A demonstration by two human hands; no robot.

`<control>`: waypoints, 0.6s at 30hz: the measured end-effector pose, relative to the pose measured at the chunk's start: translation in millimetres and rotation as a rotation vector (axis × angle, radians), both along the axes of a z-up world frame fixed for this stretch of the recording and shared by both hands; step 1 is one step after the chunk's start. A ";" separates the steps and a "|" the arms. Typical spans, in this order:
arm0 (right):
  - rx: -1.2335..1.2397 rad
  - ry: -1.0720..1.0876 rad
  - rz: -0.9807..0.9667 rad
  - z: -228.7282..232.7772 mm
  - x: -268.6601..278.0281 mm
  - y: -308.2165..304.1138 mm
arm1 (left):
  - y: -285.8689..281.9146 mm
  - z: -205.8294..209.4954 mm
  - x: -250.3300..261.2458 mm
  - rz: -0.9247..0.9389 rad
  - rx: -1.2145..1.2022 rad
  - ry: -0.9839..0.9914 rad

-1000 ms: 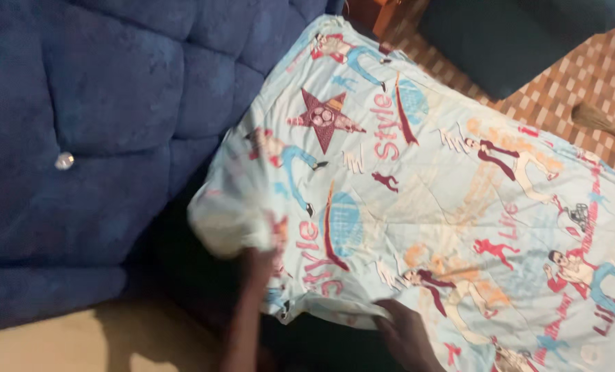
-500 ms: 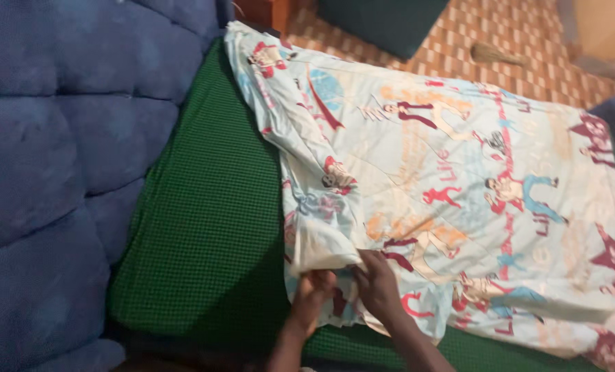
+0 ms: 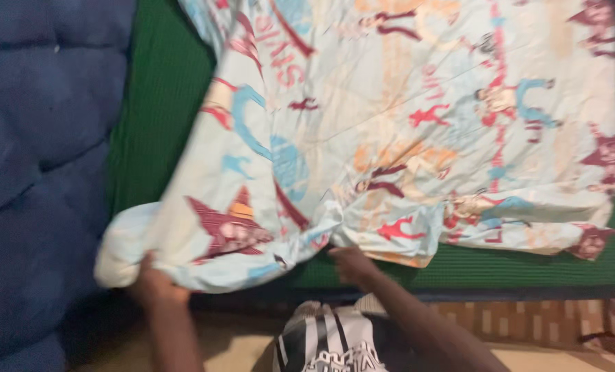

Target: The person folds a light blue patterned bed sheet on a bed. They smooth the sheet, fold it in half lengthwise, and then fold it into smaller sections until it is neatly stacked.

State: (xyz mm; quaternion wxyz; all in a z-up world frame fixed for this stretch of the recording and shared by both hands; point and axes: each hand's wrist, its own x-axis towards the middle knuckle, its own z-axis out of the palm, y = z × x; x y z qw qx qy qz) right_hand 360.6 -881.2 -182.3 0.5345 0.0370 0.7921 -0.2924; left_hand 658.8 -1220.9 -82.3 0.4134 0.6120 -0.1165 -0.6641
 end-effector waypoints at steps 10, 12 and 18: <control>-0.033 -0.517 -1.183 -59.1 -23.9 42.3 | -39.7 56.0 197.0 0.062 -0.331 -0.134; -0.172 -0.501 -1.338 -67.2 -36.0 38.9 | -51.2 48.6 239.1 0.050 -0.229 -0.156; -0.379 -0.568 -1.334 -60.8 -72.5 31.9 | -68.0 53.5 272.0 -0.042 -0.372 0.307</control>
